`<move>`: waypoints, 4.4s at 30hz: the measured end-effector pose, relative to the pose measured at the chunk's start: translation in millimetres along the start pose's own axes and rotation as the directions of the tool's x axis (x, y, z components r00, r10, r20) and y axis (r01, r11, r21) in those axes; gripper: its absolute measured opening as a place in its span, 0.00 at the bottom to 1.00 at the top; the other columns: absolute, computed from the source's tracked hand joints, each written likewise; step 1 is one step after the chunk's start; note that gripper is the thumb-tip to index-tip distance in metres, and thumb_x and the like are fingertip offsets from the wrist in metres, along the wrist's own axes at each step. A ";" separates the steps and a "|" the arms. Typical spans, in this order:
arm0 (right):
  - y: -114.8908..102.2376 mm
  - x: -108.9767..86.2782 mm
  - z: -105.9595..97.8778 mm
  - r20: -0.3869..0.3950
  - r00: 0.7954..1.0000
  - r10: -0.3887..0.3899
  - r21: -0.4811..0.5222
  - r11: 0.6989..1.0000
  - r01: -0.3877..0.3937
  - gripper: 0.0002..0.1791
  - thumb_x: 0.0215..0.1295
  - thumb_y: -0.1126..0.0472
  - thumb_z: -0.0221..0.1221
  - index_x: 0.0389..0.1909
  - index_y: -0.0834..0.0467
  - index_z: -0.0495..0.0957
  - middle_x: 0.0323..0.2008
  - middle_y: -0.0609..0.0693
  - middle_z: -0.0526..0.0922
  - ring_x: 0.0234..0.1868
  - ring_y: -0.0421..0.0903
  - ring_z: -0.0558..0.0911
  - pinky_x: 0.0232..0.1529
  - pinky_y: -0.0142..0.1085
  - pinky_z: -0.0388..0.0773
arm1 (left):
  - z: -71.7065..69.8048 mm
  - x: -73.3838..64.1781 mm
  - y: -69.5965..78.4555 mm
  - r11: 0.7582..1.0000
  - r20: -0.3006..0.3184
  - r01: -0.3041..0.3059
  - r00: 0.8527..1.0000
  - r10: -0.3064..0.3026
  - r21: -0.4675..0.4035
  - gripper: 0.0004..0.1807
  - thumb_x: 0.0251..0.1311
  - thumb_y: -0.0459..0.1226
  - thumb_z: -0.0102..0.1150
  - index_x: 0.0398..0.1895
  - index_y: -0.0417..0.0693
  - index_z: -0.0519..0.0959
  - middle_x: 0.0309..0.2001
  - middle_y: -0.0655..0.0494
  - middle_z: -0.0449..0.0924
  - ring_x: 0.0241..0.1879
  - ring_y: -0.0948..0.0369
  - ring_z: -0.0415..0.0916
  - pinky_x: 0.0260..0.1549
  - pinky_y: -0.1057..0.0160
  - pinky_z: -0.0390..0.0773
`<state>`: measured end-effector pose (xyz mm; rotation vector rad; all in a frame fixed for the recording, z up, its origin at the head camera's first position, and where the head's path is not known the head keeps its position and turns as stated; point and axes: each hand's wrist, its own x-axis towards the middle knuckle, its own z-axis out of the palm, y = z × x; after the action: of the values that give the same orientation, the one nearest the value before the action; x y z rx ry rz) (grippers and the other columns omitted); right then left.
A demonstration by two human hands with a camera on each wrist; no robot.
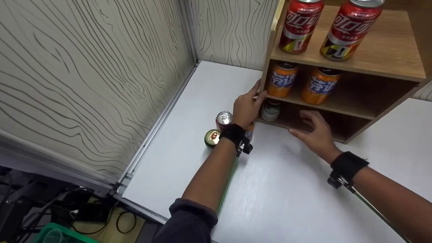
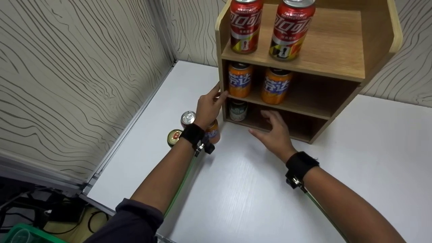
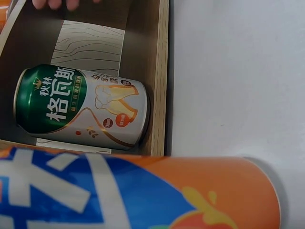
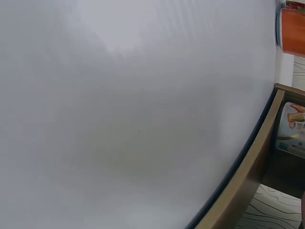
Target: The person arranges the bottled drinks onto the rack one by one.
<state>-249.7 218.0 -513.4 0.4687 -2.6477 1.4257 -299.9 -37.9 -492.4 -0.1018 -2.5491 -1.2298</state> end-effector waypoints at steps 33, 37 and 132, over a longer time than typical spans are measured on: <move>-57.6 -31.7 -115.9 -0.571 0.803 -0.173 0.246 0.897 0.368 0.30 0.51 0.86 0.64 0.58 0.73 0.76 0.53 0.48 0.79 0.60 0.46 0.80 0.67 0.30 0.77 | 1.4 0.4 -1.6 1.000 0.010 0.007 1.000 -0.007 -0.005 0.31 0.78 0.58 0.51 0.80 0.66 0.66 0.59 0.52 0.88 0.48 0.61 0.91 0.49 0.64 0.88; -53.9 -32.8 -125.1 -0.622 0.776 -0.106 0.418 0.793 0.444 0.29 0.50 0.86 0.65 0.56 0.72 0.76 0.53 0.54 0.79 0.59 0.49 0.79 0.68 0.32 0.77 | 0.6 -0.7 -1.1 1.000 0.010 0.010 1.000 -0.010 -0.008 0.31 0.77 0.58 0.51 0.80 0.65 0.67 0.59 0.53 0.89 0.48 0.61 0.91 0.47 0.65 0.88; 74.4 -30.6 -89.7 -0.476 0.850 0.226 0.106 0.974 -0.199 0.25 0.80 0.57 0.55 0.75 0.48 0.70 0.72 0.53 0.77 0.72 0.40 0.77 0.73 0.39 0.75 | 7.0 -3.5 3.1 1.000 0.001 0.002 1.000 -0.002 0.005 0.33 0.78 0.60 0.49 0.79 0.61 0.68 0.56 0.52 0.90 0.45 0.61 0.92 0.46 0.64 0.88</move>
<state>-249.2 337.3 -529.8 -0.1779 -2.3031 1.4374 -297.7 -30.4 -495.3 -0.0983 -2.5537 -1.2246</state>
